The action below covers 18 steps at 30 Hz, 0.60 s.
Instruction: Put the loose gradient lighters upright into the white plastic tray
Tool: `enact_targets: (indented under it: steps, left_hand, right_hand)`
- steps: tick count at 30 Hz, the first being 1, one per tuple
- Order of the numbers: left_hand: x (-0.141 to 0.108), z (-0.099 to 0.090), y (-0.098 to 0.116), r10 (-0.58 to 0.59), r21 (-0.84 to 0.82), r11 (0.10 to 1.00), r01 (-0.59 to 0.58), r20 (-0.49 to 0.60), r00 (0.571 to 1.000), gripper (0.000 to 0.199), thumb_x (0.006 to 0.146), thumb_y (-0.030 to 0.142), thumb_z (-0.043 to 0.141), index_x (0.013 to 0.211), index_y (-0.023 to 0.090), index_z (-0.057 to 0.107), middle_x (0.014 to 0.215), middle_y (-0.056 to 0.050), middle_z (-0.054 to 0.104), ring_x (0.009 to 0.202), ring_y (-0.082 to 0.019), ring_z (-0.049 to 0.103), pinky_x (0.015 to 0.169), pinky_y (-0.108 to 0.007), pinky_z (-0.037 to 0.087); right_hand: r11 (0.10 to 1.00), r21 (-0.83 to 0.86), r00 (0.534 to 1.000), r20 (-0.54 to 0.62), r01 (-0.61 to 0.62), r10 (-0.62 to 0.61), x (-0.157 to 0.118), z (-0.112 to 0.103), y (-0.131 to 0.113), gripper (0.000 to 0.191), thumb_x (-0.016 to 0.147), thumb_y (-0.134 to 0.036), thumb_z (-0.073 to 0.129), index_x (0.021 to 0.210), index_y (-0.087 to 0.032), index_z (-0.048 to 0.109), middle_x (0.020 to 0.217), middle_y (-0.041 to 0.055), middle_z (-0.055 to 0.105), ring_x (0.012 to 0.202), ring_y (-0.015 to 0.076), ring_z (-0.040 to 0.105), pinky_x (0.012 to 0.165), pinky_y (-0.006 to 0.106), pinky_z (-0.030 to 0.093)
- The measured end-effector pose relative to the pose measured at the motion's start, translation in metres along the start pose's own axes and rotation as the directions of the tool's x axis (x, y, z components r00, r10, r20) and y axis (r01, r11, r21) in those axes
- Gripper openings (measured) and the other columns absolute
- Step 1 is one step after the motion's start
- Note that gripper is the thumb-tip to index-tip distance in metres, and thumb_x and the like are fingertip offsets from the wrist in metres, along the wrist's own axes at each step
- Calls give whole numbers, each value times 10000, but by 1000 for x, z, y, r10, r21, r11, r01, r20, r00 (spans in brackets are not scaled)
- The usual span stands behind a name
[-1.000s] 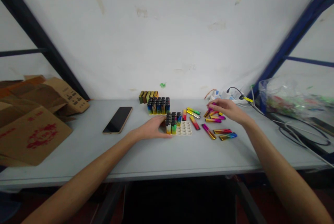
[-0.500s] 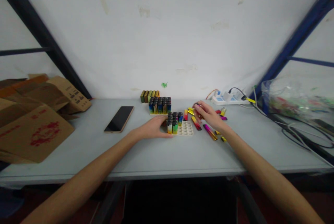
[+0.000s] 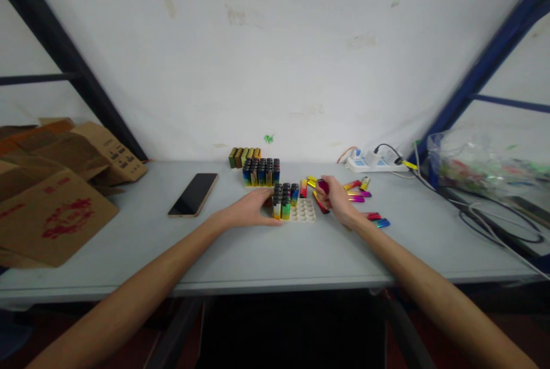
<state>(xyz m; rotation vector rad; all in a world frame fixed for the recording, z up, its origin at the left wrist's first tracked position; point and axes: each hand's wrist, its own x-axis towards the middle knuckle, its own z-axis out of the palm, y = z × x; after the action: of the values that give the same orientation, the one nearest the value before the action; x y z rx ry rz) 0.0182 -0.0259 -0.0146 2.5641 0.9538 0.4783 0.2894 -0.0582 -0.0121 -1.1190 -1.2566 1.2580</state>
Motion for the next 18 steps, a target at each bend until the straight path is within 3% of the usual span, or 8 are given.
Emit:
enact_targets:
  steps: [7,13,18]
  left_hand:
    - [0,-2,1,15,-12,1000,-15,3,1000,737,719,671,801,1206,143,638,1247,-157,702,1106,-353,675,999,-444,526]
    - [0,-1,2,-1,-16,1000,1,-6,1000,755,706,670,809,1223,146,641,1263,-156,701,1140,-362,668,1025,-452,514]
    - [0,-1,3,0,-27,1000,0,-11,1000,745,700,648,819,1222,147,641,1265,-157,700,1147,-364,664,1030,-461,512]
  right_hand:
    - [999,-32,999,27,31,-30,1,0,7,370,918,-440,390,604,-253,334,469,-73,254,372,94,189,354,246,175]
    - [999,31,1000,6,5,-6,4,-2,6,492,935,-632,457,651,-232,437,505,-83,274,388,83,201,368,235,161]
    - [985,30,980,100,172,-174,3,-4,2,474,936,-687,522,939,-222,617,696,-36,490,527,110,422,471,231,356]
